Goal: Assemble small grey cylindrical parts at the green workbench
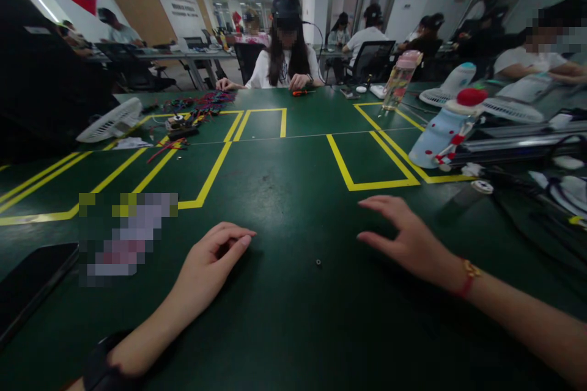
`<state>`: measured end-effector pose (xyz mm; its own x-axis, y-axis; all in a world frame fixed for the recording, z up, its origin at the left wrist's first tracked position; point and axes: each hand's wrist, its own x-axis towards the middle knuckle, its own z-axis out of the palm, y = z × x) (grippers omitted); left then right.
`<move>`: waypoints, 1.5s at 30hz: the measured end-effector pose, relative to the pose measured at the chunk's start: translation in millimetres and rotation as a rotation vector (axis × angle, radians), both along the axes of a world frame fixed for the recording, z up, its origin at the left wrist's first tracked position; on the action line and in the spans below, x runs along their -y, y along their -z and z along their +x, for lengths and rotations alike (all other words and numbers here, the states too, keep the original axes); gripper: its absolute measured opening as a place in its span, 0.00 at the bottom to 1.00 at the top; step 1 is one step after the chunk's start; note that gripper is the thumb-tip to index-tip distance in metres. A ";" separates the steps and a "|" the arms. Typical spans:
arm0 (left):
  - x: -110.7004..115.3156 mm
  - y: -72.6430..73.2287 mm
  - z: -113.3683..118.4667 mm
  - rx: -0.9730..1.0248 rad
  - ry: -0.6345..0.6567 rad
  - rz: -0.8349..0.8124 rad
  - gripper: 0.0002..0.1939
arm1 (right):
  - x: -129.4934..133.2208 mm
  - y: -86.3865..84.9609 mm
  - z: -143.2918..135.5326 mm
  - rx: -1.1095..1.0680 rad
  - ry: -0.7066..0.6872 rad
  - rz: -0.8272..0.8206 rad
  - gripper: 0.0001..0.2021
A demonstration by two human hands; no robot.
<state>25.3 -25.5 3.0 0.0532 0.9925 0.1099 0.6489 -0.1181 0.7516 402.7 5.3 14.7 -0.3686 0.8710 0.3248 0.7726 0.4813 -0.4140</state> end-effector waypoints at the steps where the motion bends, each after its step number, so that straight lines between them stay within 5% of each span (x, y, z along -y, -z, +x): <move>1: 0.3 -0.4 0.8 -0.001 0.002 0.000 0.13 | 4.2 2.3 -25.1 -0.026 -0.139 -0.101 0.27; 5: 1.9 -2.1 0.2 -0.004 0.004 0.000 0.13 | 10.1 9.2 -82.2 -0.060 -0.402 -0.296 0.11; 8: 2.5 -2.2 -0.9 -0.003 0.013 -0.003 0.13 | 2.9 1.6 -66.4 -0.079 -0.323 -0.238 0.10; 10: 2.5 -1.7 -1.3 -0.002 0.023 -0.008 0.13 | -6.3 -10.0 -29.8 -0.060 -0.138 -0.066 0.11; 15: 1.7 0.6 -1.7 0.003 0.042 -0.016 0.13 | -31.8 -34.7 100.7 0.292 0.577 0.368 0.17; 19: 1.5 0.9 -1.6 0.007 0.045 -0.022 0.13 | -40.7 -38.0 162.6 0.426 0.924 -0.012 0.19; 24: 1.7 -0.5 -1.2 0.004 0.031 -0.025 0.12 | -42.5 -38.4 174.2 0.337 0.968 -0.180 0.20; 35: 1.5 1.5 -3.6 0.002 0.054 -0.026 0.12 | -40.9 -36.7 188.0 0.212 0.986 -0.193 0.17; 40: 1.9 0.2 -2.2 -0.003 0.045 -0.041 0.12 | -39.5 -34.0 186.0 -0.019 1.024 -0.204 0.21; 45: 1.9 -2.5 -1.0 0.004 0.042 -0.036 0.12 | -41.5 -38.9 179.1 0.099 1.101 -0.236 0.20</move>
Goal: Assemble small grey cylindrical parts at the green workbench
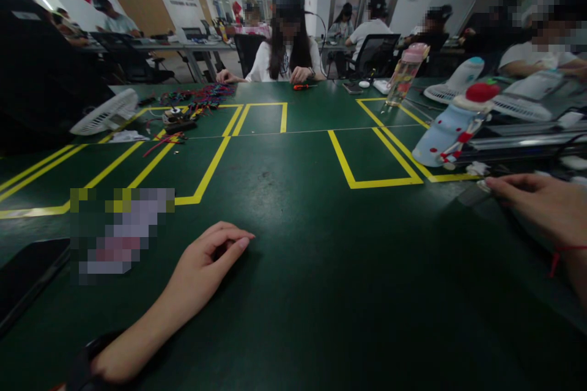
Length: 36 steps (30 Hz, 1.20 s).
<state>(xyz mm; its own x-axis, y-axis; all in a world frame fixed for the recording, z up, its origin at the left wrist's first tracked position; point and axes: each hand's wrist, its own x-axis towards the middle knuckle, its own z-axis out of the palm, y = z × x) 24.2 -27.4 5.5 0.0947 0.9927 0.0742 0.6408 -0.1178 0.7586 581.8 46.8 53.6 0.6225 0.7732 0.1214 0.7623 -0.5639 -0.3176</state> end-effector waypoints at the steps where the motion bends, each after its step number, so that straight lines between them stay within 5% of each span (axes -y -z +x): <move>1: 0.0 -0.1 -0.1 0.000 -0.001 -0.002 0.12 | 1.3 -2.7 -2.3 -0.010 -0.005 -0.020 0.20; 6: 0.0 1.9 -1.4 0.004 0.003 -0.013 0.13 | 15.1 -9.1 -11.3 -0.113 -0.124 -0.009 0.21; 10: -1.1 4.1 -1.3 0.004 0.007 -0.022 0.13 | 17.5 12.2 -12.8 -0.050 -0.153 0.112 0.24; 13: -2.1 4.6 -0.4 0.005 0.006 -0.023 0.13 | 17.1 33.0 -32.9 0.020 -0.239 0.383 0.24; 16: -2.1 4.1 0.3 0.015 0.008 -0.028 0.13 | 28.6 44.0 -88.5 -0.041 -0.622 0.590 0.22; 20: -0.8 3.0 -0.2 0.014 -0.001 -0.035 0.13 | 55.3 45.8 -187.7 -0.240 -1.235 0.515 0.18; 23: -0.6 3.7 -2.2 0.015 -0.002 -0.044 0.13 | 63.2 45.5 -237.3 -0.402 -1.459 0.470 0.19; 30: 0.5 4.7 0.0 -0.007 0.024 -0.021 0.12 | 58.6 53.5 -250.5 -0.516 -1.497 0.304 0.24; 33: 1.7 -6.4 21.9 -0.010 0.101 0.027 0.10 | 62.0 56.9 -248.5 -0.596 -1.379 0.230 0.33; 36: -0.1 -21.7 55.2 0.032 0.229 0.089 0.11 | 64.3 59.9 -250.5 -0.681 -1.296 0.205 0.32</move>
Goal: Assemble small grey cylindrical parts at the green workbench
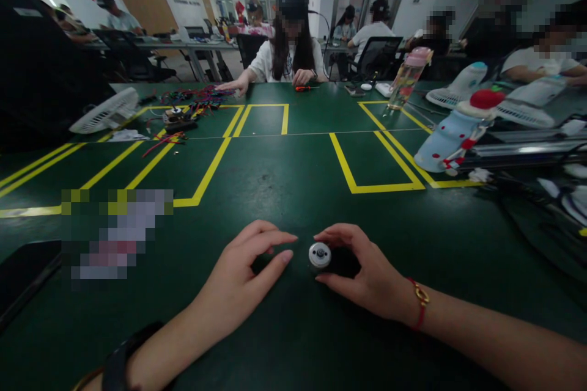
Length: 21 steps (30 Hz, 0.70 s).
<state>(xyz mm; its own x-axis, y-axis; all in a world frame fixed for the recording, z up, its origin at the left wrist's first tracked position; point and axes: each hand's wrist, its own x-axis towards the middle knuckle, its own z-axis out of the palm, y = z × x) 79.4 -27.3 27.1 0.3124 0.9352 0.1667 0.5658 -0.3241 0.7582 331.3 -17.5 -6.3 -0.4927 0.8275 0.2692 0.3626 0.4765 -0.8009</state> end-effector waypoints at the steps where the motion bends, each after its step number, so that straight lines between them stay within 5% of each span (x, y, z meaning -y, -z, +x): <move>1: -1.5 -4.3 10.8 0.013 0.033 0.012 0.11 | 0.2 0.9 -0.9 -0.002 0.005 -0.006 0.30; 5: -8.8 -14.1 36.3 0.065 0.086 0.009 0.06 | -0.8 2.7 -2.2 0.023 0.026 0.007 0.27; 10: -13.0 -15.8 24.0 0.165 -0.054 -0.015 0.04 | -4.0 -2.0 2.3 0.107 0.013 0.072 0.29; 15: -14.1 5.8 19.8 -0.075 0.037 -0.020 0.04 | -6.9 -9.7 4.5 0.121 0.006 0.177 0.21; 21: -12.3 25.4 33.2 -0.202 0.091 -0.010 0.06 | -19.5 -16.6 29.7 0.071 0.270 0.214 0.20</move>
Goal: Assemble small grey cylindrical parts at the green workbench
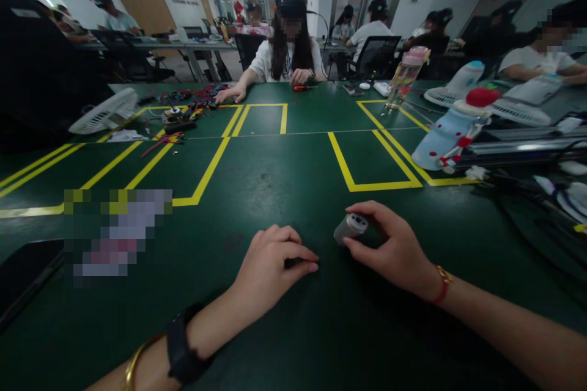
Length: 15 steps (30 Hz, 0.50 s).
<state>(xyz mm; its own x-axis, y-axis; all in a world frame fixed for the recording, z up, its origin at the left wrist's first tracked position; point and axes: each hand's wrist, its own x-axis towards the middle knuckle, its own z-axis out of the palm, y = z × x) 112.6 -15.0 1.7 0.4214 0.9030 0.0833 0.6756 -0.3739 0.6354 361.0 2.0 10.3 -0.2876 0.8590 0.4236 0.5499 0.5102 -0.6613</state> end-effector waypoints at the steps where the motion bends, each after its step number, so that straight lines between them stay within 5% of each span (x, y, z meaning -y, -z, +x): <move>1: 0.2 -1.5 -1.4 0.003 0.006 -0.004 0.08 | -4.6 -0.7 11.7 -0.002 0.057 -0.001 0.21; 5: -0.2 -13.8 -25.3 0.097 -0.042 -0.064 0.15 | -22.6 -1.0 79.9 0.102 0.419 -0.002 0.26; 11: -1.3 -16.8 -87.8 0.127 -0.367 -0.127 0.17 | -28.7 2.5 194.0 0.286 0.828 -0.028 0.23; 15: -1.1 -10.6 -103.4 0.137 -0.509 -0.135 0.20 | -29.5 2.8 211.9 0.525 0.947 0.067 0.29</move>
<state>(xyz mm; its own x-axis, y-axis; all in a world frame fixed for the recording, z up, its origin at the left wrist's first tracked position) 9.2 -13.9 12.3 -0.0785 0.9966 -0.0242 0.6579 0.0700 0.7499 572.9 31.5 7.5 0.3212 0.8070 0.4956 0.9455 -0.2440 -0.2154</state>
